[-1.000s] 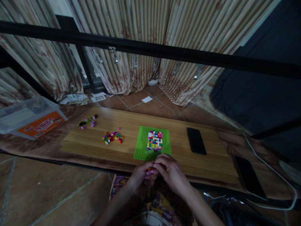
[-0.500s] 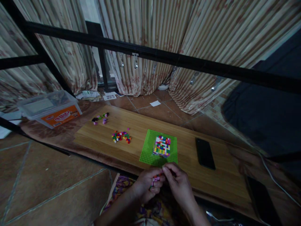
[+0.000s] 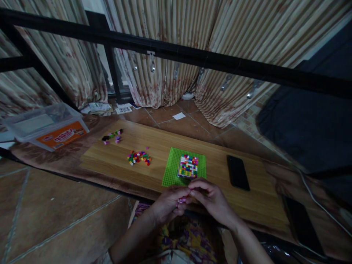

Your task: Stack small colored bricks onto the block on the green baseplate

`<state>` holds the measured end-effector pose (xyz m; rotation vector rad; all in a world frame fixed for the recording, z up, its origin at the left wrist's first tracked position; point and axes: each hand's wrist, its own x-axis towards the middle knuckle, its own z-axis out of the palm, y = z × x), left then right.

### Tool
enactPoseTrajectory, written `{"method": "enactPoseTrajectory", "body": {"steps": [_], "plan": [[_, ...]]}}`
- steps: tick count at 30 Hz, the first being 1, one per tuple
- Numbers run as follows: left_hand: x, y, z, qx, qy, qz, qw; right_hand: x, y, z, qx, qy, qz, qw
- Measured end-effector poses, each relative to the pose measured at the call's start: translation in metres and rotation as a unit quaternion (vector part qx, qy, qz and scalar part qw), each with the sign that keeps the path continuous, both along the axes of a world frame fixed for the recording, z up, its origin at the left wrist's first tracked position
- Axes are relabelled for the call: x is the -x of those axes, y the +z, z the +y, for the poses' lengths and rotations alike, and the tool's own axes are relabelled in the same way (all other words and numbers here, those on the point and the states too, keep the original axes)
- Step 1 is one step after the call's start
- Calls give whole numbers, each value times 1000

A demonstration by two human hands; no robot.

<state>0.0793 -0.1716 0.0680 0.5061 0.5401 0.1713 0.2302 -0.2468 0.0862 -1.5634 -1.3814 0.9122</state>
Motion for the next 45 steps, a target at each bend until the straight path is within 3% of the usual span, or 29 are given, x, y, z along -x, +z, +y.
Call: {"method": "enactPoseTrajectory", "body": {"steps": [4,6,9,14,19,23,30,35,45], "plan": [[-2,7,8,-9,15,17,1000,-16,7,18,-53,-68,-70,994],[-1,7,11,-17,33,30,999,-26,9,35,-97,-114,-144,978],[4,2,13,-8,56,45,997,-35,6,60,-134,-124,-265,947],[15,-13,11,23,68,64,995,-33,-7,81,-107,-103,-416,897],[19,-19,11,37,69,73,994,-29,-17,79,-83,-116,-479,866],[18,-17,15,29,70,64,995,-30,-20,81,-91,-124,-454,878],[19,-14,16,29,71,64,995,-41,-27,78,-110,-162,-318,928],[21,-17,16,33,74,63,995,-46,-26,77,-104,-197,-243,944],[21,-18,18,31,73,70,994,-46,-49,95,-18,-237,-41,970]]}}
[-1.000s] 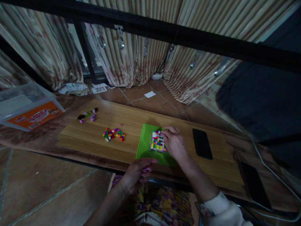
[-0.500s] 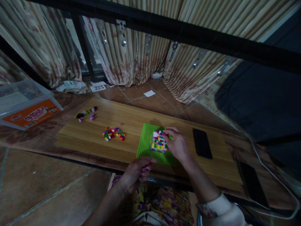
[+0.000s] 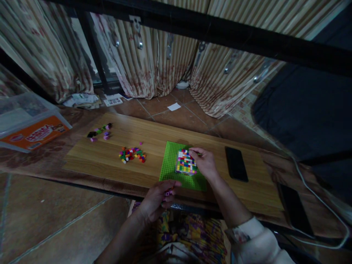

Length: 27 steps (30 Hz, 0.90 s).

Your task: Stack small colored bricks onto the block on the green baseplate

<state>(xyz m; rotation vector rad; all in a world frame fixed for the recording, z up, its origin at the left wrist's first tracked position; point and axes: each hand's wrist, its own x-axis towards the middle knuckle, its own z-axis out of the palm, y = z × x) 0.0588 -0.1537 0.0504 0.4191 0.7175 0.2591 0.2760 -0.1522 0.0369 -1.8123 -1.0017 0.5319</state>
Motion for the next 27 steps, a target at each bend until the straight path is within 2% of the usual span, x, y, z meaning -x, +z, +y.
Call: {"method": "enactPoseTrajectory", "body": {"steps": [7,11,16,20,23,27], "plan": [[-2,1,0,19,14,0,1000,6,2,1,-9,-20,38,999],[-2,1,1,72,29,-32,996,7,2,-1,-12,-13,58,998],[1,1,3,163,97,-124,974,6,5,-9,-46,-33,73,996],[2,4,3,188,166,-156,955,18,21,-27,-104,-55,59,991],[-1,8,1,197,210,-154,945,42,36,-49,-118,-12,56,991],[-6,11,-3,197,251,-140,937,82,46,-79,-88,75,12,993]]}}
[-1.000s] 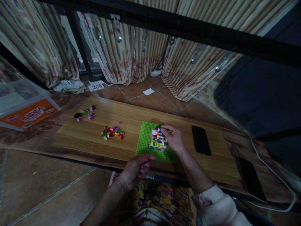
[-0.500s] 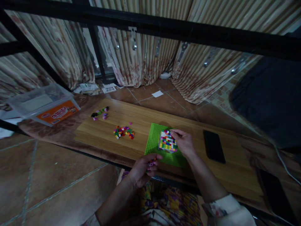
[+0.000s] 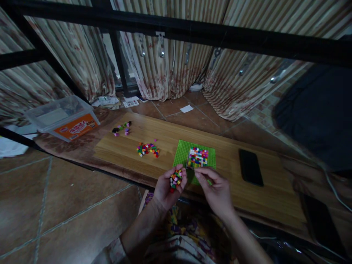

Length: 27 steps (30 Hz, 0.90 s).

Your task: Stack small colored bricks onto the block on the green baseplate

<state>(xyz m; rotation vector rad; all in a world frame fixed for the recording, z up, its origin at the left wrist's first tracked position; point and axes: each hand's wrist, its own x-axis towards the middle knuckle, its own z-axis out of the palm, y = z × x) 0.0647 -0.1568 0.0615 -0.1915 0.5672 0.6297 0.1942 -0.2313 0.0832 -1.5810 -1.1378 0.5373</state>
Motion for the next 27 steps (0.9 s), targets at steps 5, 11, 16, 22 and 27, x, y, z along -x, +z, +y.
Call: {"method": "enactPoseTrajectory", "body": {"steps": [5,11,16,22,27], "plan": [[-3,1,-5,-39,-9,8,999,20,2,-16,32,73,-62,995],[-6,5,-10,-85,-15,21,996,13,-1,-11,42,51,-214,975],[-10,6,-14,-83,-21,14,996,14,-9,-9,51,18,-262,964],[-12,1,-17,-53,-24,-12,998,19,-21,-11,55,-27,-250,966],[-13,2,-17,-23,-17,-1,1000,19,-24,-10,81,-36,-185,979]]}}
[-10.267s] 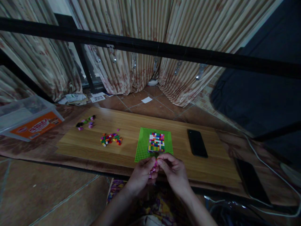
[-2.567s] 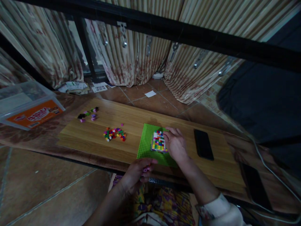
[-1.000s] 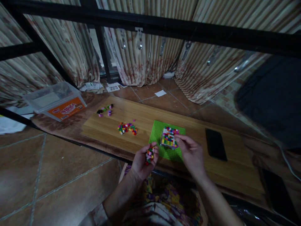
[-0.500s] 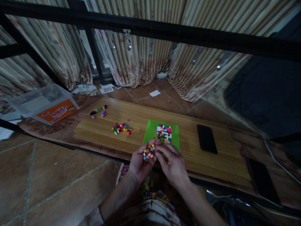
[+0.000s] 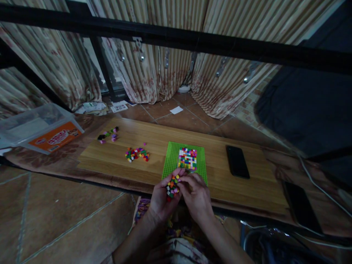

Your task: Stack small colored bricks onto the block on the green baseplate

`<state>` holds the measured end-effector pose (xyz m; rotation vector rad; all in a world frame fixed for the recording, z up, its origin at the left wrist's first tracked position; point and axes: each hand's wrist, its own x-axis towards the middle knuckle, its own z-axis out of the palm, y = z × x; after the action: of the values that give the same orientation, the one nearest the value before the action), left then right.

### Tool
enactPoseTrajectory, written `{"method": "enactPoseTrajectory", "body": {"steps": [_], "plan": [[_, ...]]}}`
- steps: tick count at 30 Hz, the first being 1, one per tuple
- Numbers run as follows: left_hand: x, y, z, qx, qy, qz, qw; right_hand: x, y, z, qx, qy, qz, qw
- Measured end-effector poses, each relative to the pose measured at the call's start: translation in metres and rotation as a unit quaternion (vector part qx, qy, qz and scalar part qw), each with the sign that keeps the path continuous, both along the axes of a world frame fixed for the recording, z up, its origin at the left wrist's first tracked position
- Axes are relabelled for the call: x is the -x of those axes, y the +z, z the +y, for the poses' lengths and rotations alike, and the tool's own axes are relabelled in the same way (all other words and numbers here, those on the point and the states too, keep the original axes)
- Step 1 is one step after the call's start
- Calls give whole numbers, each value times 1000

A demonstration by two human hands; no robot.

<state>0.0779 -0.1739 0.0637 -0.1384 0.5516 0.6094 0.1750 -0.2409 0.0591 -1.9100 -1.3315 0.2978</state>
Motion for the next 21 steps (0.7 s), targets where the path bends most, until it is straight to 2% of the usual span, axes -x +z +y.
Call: {"method": "enactPoseTrajectory", "body": {"steps": [9,16,21], "plan": [[-2,0,0,30,7,28,999,-1,-2,-2,-22,4,65,998],[-5,-19,1,66,7,52,996,-5,3,-3,-46,-15,183,982],[-11,-26,8,103,39,49,993,-9,-2,12,-102,-74,208,970]]}}
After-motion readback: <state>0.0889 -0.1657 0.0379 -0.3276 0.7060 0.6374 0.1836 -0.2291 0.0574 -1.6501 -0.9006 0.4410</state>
